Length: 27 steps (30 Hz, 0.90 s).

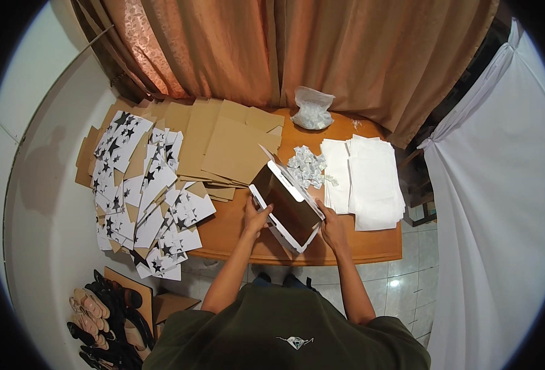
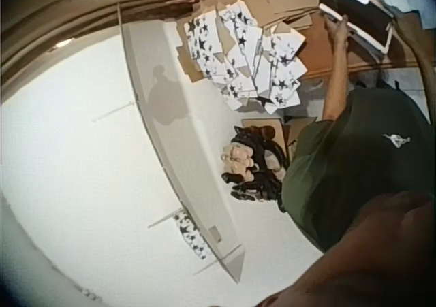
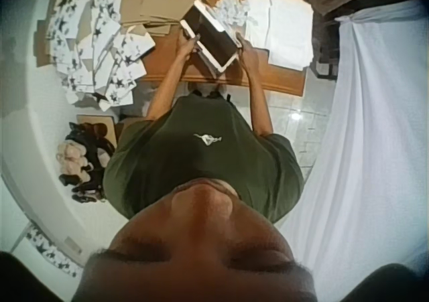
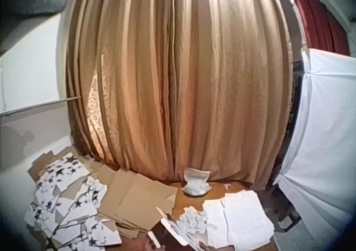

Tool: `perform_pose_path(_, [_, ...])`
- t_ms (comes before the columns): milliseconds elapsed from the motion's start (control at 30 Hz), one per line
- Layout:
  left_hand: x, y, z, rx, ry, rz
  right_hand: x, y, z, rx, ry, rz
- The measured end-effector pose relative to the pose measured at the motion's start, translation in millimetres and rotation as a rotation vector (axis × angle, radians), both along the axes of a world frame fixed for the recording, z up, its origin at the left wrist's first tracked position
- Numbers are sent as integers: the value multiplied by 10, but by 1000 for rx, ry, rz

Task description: Assembling cardboard shoe boxes and lining them with wrapping paper.

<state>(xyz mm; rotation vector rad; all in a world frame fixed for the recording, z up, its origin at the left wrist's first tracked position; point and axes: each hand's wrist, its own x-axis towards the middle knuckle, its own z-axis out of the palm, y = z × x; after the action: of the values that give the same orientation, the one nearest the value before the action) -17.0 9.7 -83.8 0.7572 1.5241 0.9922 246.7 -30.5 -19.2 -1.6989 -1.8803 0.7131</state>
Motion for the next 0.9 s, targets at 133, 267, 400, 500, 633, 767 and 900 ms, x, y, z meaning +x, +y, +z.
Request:
perform_pose_path(133, [18, -24, 55, -5, 20, -20, 149, 50, -192, 87, 223, 130])
perform_pose_path(267, [45, -26, 80, -22, 14, 2, 112, 18, -37, 42, 504, 176])
perform_pose_path(400, [17, -20, 75, -26, 3, 36, -36, 26, 334, 31, 274, 327])
perform_pose_path(500, [-23, -31, 83, -28, -52, 22, -21, 31, 217, -14, 230, 385])
perform_pose_path(633, [10, -28, 322, -12, -46, 19, 5, 65, 244, -74, 566, 382])
perform_pose_path(767, [52, -7, 643, 367, -177, -15, -102, 200, 424, -193, 726, 106])
perform_pose_path(900, [51, 24, 741, 686, 195, -171, -224, 305, 372, -221, 945, -60])
